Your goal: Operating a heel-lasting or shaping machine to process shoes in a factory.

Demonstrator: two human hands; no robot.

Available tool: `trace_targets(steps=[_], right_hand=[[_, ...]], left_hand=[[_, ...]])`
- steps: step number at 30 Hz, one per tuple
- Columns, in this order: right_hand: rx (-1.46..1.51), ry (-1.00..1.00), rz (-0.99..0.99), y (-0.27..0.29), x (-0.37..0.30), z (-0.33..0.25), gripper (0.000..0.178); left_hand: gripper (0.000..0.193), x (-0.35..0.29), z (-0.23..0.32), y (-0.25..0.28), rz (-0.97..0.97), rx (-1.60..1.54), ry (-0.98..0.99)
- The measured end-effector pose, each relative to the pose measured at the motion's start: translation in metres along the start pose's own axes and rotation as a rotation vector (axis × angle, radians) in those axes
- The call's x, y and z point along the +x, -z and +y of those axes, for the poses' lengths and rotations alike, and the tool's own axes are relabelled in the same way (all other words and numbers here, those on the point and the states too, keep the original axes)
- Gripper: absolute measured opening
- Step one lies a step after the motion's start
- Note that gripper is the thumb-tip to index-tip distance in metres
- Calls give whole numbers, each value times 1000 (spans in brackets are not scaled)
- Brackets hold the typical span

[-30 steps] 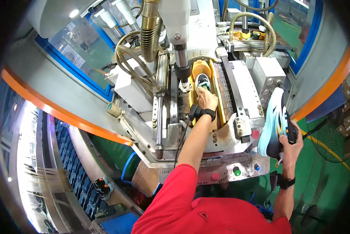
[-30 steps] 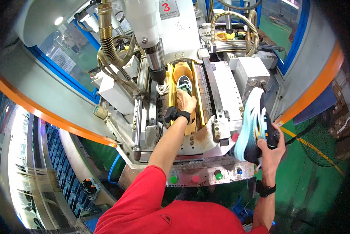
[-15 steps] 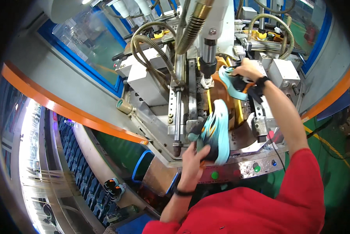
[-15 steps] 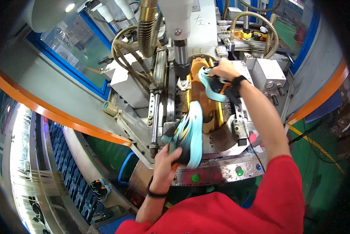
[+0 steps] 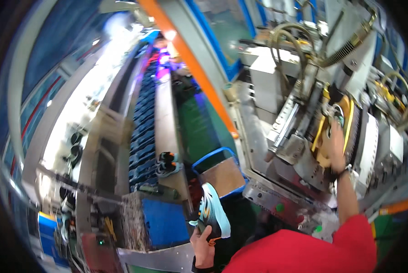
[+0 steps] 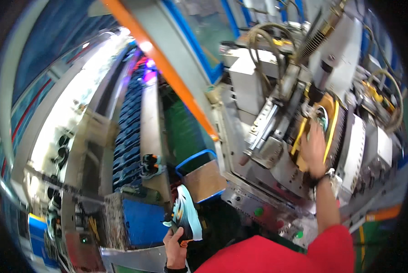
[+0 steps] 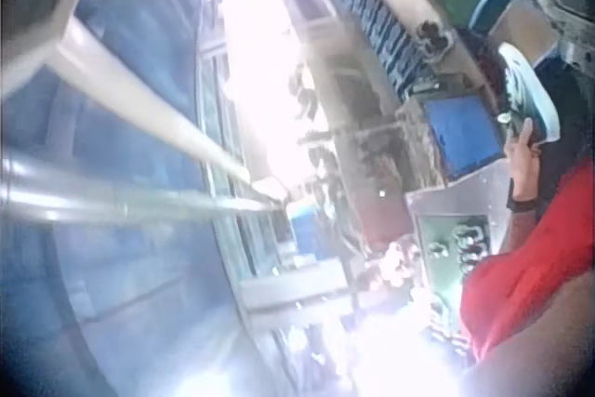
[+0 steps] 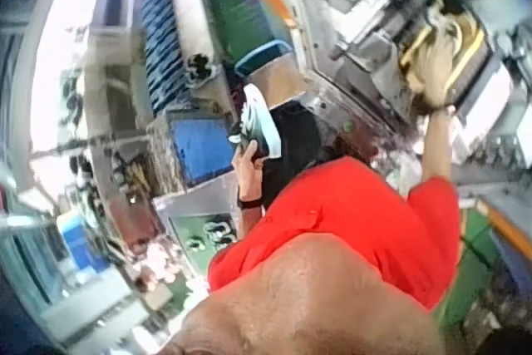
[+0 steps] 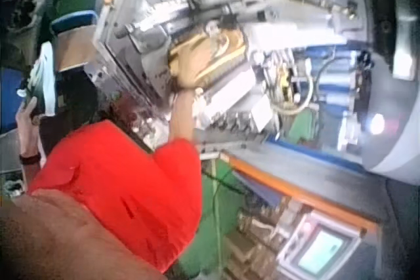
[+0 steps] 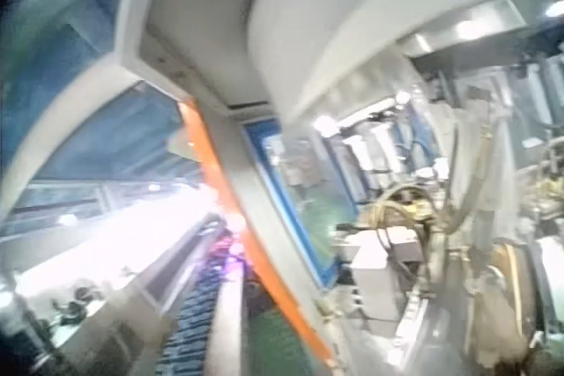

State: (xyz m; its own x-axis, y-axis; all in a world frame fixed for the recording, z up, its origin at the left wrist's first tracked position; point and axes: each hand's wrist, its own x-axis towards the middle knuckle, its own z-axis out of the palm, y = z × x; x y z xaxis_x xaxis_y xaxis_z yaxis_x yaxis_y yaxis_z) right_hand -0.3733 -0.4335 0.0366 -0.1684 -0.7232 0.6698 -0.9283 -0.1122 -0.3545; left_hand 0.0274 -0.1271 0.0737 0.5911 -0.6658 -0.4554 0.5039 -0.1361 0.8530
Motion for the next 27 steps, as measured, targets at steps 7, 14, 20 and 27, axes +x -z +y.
trace_targets(steps=[7, 14, 20, 27], right_hand=[[562, 230, -503, -18, -224, -115, 13], [610, 326, -640, -90, -276, -68, 17], [653, 389, -563, -98, -219, -148, 14], [1094, 739, -510, 11, -109, -483, 25]], left_hand=[[37, -56, -40, 59, 171, -174, 106], [28, -85, -72, 124, 375, -270, 14], [29, -104, -84, 224, 762, -469, -92], [33, -67, -103, 405, 1015, -490, -144]])
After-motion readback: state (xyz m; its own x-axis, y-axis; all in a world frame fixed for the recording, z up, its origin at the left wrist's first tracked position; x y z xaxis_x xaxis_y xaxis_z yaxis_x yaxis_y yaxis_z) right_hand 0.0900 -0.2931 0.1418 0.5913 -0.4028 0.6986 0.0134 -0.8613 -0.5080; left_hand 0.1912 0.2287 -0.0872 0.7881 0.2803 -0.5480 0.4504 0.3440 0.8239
